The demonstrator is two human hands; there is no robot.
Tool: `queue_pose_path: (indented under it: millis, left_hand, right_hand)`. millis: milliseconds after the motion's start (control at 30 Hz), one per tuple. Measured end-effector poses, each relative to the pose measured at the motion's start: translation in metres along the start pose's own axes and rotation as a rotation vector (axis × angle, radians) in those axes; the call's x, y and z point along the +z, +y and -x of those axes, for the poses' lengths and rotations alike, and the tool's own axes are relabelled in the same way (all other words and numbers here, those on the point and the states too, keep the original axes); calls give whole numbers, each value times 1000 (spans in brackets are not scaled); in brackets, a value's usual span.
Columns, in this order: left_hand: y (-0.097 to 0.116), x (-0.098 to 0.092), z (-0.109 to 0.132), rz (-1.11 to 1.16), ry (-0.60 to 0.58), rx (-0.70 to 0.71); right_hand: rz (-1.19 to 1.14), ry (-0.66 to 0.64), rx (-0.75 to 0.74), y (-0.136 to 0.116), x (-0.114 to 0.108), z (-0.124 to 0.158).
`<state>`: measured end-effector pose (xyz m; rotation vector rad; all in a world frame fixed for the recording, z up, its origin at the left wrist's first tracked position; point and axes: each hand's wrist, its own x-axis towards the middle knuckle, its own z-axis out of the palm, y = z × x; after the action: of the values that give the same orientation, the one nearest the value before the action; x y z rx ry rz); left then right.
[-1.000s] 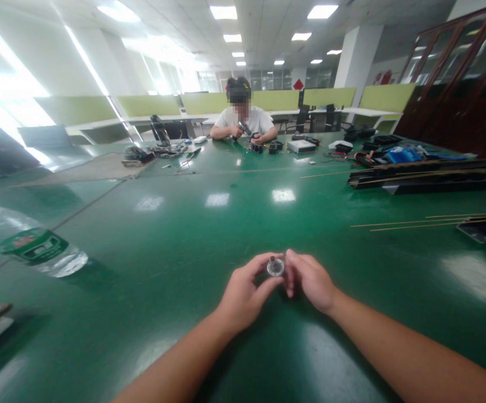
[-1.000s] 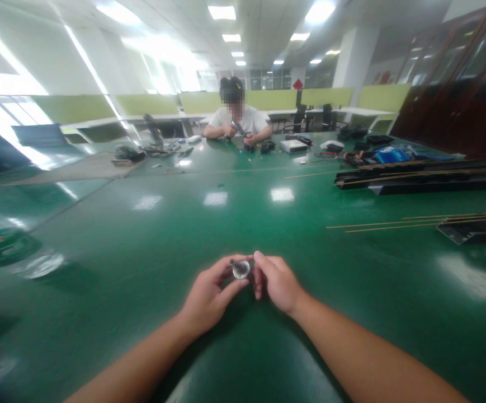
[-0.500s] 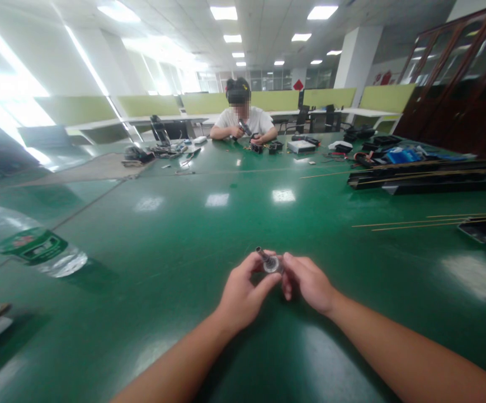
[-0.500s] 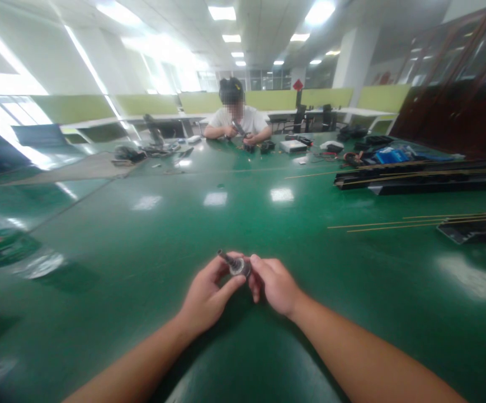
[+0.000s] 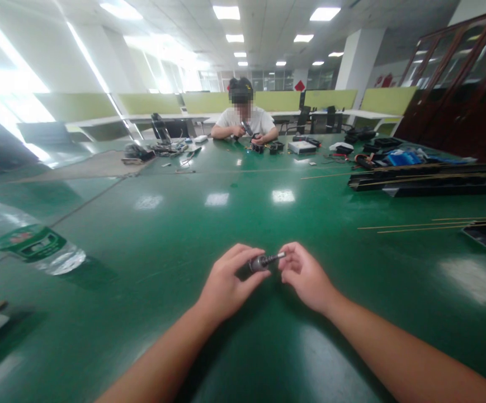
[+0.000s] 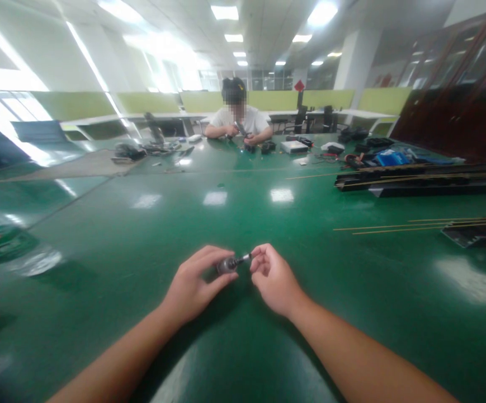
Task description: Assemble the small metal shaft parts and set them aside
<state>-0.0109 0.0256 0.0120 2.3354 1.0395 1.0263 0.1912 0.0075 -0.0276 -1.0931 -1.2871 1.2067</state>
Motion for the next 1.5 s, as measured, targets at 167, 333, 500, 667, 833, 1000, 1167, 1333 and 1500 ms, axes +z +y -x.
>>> queue_pose_path:
  millis: [167, 333, 500, 667, 833, 1000, 1167, 1333, 1500]
  left_hand:
    - [-3, 5, 4, -55, -89, 38]
    - [-7, 9, 6, -44, -78, 58]
    - [-8, 9, 4, 18, -48, 30]
    - [-7, 9, 4, 13, -36, 13]
    - [-7, 10, 5, 17, -24, 36]
    - [-7, 10, 4, 40, -35, 52]
    - [-7, 11, 4, 61, -35, 77]
    - [-6, 11, 5, 65, -36, 87]
    - [-6, 11, 4, 65, -41, 94]
  right_hand:
    - [130, -63, -56, -6, 2, 7]
    - [196, -73, -70, -7, 1, 7]
    - [227, -48, -74, -8, 0, 7]
    - [266, -35, -96, -9, 0, 8]
    - [279, -6, -117, -13, -1, 8]
    - [310, 4, -153, -15, -1, 8]
    - [299, -22, -147, -12, -1, 7]
    - [300, -10, -172, -11, -2, 7]
    - [290, -16, -203, -13, -1, 7]
